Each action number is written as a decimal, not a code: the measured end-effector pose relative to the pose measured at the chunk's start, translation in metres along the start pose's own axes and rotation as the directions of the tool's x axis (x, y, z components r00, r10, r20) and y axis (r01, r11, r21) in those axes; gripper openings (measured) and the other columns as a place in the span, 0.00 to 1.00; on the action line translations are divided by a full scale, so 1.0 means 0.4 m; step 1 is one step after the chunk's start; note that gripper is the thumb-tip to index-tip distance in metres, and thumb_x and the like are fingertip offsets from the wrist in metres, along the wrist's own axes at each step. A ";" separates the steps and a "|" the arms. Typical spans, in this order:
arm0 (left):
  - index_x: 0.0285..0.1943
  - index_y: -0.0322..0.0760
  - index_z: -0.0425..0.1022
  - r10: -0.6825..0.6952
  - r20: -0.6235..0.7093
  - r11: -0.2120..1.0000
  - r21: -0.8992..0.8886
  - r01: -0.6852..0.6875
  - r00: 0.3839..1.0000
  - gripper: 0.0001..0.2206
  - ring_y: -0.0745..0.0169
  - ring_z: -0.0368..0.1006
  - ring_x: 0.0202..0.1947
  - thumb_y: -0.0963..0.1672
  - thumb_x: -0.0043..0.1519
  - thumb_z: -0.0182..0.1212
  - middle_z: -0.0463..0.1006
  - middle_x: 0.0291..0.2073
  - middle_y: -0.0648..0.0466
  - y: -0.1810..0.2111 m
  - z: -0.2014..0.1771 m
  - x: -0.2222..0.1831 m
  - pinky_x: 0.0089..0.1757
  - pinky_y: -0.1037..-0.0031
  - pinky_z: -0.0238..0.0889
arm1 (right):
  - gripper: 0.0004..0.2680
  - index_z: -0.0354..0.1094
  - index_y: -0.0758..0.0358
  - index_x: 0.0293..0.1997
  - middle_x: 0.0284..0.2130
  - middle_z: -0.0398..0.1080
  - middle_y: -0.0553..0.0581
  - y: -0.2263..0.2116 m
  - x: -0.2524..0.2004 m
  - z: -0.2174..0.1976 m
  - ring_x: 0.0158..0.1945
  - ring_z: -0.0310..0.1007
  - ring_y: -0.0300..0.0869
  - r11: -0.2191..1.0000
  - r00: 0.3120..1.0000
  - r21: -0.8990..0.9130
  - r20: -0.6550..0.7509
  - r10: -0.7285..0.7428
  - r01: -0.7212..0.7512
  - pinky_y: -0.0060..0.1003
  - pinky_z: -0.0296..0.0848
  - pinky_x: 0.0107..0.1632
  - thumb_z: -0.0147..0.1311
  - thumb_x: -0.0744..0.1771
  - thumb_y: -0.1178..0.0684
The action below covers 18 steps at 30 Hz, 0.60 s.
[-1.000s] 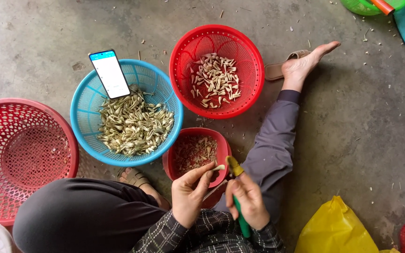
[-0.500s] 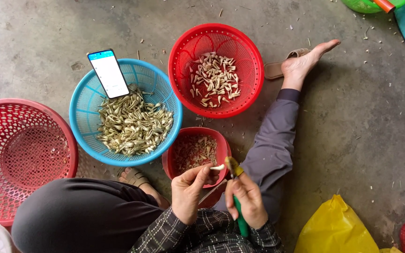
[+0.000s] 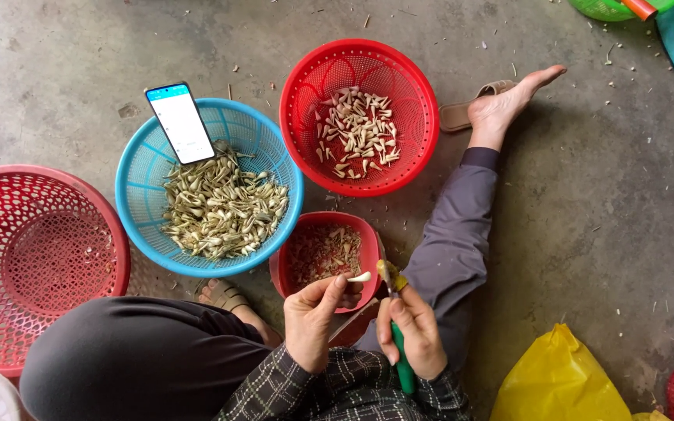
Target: Trimming and peeling small vegetables with a knife and sorting them into baskets while sitting on the floor.
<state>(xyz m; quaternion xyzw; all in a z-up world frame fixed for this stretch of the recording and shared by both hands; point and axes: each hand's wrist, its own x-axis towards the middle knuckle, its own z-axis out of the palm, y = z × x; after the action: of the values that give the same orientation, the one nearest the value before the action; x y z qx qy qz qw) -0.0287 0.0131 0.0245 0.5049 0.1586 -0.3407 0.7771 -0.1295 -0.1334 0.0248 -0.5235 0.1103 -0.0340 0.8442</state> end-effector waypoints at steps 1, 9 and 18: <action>0.48 0.17 0.84 -0.024 -0.026 1.000 0.006 0.024 0.999 0.13 0.59 0.77 0.29 0.40 0.62 0.64 0.85 0.31 0.39 0.003 0.002 0.000 0.36 0.73 0.74 | 0.15 0.56 0.71 0.66 0.24 0.67 0.56 0.005 -0.003 -0.011 0.15 0.56 0.35 0.999 1.000 0.048 -0.026 -0.006 0.008 0.26 0.58 0.15 0.39 0.74 0.51; 0.44 0.18 0.84 -0.023 -0.033 1.000 0.014 0.024 0.999 0.13 0.59 0.77 0.29 0.41 0.62 0.65 0.86 0.31 0.40 -0.010 -0.002 0.006 0.35 0.73 0.73 | 0.11 0.57 0.70 0.51 0.23 0.70 0.57 0.067 -0.030 -0.015 0.14 0.59 0.35 0.975 0.992 -0.184 -0.051 0.117 -0.125 0.26 0.60 0.15 0.48 0.71 0.50; 0.42 0.19 0.85 0.047 -0.063 0.992 0.119 -0.039 0.997 0.12 0.61 0.77 0.28 0.41 0.61 0.66 0.86 0.29 0.42 -0.013 -0.002 0.012 0.33 0.76 0.72 | 0.24 0.39 0.60 0.79 0.23 0.69 0.54 0.010 -0.007 0.013 0.16 0.56 0.33 0.987 0.996 -0.135 -0.004 0.087 -0.086 0.24 0.58 0.16 0.44 0.72 0.52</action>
<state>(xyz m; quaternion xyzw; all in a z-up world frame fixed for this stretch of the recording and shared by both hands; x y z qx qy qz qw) -0.0287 0.0105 0.0178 0.5641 0.1527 -0.3160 0.7474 -0.1315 -0.1264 0.0238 -0.5741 0.1342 0.0107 0.8076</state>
